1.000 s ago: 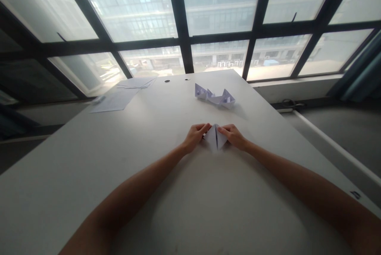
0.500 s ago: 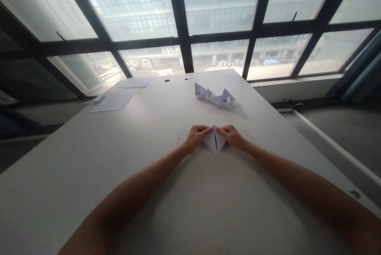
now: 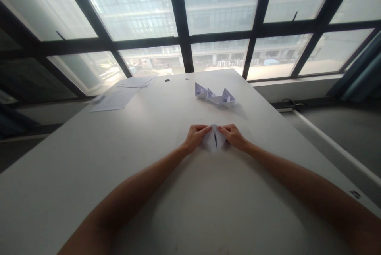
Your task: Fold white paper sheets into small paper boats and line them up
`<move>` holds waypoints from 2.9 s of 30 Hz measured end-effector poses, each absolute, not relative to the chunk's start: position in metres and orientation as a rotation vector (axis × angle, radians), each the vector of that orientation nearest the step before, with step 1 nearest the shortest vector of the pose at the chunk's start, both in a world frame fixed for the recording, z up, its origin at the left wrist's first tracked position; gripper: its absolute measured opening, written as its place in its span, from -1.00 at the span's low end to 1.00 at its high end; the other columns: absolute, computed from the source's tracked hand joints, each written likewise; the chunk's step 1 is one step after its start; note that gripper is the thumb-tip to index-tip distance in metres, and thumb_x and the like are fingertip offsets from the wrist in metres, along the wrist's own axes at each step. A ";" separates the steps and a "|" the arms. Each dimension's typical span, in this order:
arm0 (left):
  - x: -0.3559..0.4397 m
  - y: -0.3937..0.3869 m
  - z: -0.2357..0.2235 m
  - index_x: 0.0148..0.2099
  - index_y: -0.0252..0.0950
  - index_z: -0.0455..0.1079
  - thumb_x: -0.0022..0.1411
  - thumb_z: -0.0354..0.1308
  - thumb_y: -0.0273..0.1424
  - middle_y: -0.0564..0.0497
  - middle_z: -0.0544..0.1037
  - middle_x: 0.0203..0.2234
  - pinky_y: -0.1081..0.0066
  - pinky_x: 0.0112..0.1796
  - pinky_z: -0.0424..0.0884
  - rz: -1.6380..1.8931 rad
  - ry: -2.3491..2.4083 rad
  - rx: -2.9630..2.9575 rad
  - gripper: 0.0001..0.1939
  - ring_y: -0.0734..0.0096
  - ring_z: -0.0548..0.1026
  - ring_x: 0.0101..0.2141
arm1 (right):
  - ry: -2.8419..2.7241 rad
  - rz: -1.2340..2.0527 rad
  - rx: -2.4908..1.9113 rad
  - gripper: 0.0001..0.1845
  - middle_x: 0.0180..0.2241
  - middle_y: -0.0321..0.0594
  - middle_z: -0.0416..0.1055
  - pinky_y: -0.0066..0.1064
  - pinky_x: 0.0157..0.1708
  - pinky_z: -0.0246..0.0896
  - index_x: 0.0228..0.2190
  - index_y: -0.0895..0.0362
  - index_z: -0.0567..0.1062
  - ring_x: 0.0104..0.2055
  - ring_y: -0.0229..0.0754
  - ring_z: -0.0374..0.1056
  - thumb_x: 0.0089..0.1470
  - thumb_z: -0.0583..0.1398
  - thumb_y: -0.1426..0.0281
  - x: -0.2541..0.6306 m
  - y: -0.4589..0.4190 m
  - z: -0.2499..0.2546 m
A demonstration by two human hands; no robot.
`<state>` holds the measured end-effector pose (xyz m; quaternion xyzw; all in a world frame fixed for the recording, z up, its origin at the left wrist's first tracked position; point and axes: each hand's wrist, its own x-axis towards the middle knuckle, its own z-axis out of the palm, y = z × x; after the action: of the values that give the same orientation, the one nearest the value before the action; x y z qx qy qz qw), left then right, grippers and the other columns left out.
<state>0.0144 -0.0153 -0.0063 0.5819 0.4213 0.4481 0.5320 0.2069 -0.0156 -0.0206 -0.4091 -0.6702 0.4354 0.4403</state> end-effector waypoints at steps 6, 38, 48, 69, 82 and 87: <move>0.014 -0.013 -0.009 -0.39 -0.37 0.59 0.08 0.33 -0.06 0.08 0.42 -0.63 0.49 -0.51 0.14 1.154 1.029 1.342 -0.59 0.53 0.27 -0.57 | -1.565 1.002 -1.049 -0.38 -0.71 -0.38 0.08 -0.42 -0.62 -0.20 -0.71 0.11 0.23 -0.63 -0.34 -0.03 0.12 0.13 -0.08 0.209 -0.013 -0.023; 0.009 0.007 -0.020 -0.05 -0.36 0.44 -0.05 0.49 -0.32 -0.17 0.60 -0.14 0.21 0.01 0.43 1.344 0.753 0.852 -0.47 0.24 0.55 -0.10 | -1.268 1.044 -1.039 -0.62 -0.50 -0.21 0.49 -0.34 -0.38 0.38 -0.41 0.23 0.57 -0.42 -0.17 0.41 -0.16 0.39 0.16 0.207 -0.009 -0.025; 0.015 -0.008 -0.015 -0.10 -0.39 0.51 -0.09 0.51 -0.28 -0.19 0.65 -0.26 0.21 -0.20 0.49 1.165 0.890 1.160 -0.49 0.16 0.60 -0.26 | -1.877 1.023 -1.046 -0.57 -0.66 -0.39 0.12 -0.45 -0.56 -0.18 -0.65 0.20 0.45 -0.56 -0.35 0.00 -0.01 0.29 0.12 0.213 -0.014 -0.020; 0.016 -0.011 -0.017 -0.18 -0.41 0.62 -0.01 0.47 -0.29 -0.22 0.64 -0.17 0.22 -0.03 0.40 1.040 0.704 1.135 -0.63 0.17 0.57 -0.16 | -1.820 1.042 -1.060 -0.41 -0.65 -0.38 0.01 -0.45 -0.59 -0.22 -0.68 0.13 0.23 -0.57 -0.35 -0.07 0.11 0.11 -0.06 0.200 -0.018 -0.026; 0.006 0.004 -0.012 -0.19 -0.37 0.54 0.02 0.47 -0.24 -0.11 0.64 -0.27 0.31 -0.09 0.44 1.297 0.713 0.867 -0.62 0.29 0.59 -0.19 | -2.015 1.057 -1.042 -0.55 -0.65 -0.42 -0.03 -0.46 -0.59 -0.25 -0.69 0.11 0.17 -0.58 -0.37 -0.10 0.06 0.17 0.17 0.200 -0.025 -0.016; 0.002 0.012 -0.010 -0.19 -0.33 0.53 0.07 0.44 -0.24 -0.06 0.63 -0.26 0.31 -0.01 0.43 1.430 0.714 0.803 -0.67 0.32 0.59 -0.15 | -2.038 1.086 -1.045 -0.63 -0.68 -0.42 0.07 -0.47 -0.62 -0.23 -0.68 0.14 0.27 -0.61 -0.38 -0.04 0.03 0.19 0.25 0.201 -0.027 -0.012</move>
<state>0.0022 0.0120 -0.0102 0.3501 0.3111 0.6233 0.6262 0.2006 -0.0270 -0.0121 -0.3936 -0.7672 0.4089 0.2987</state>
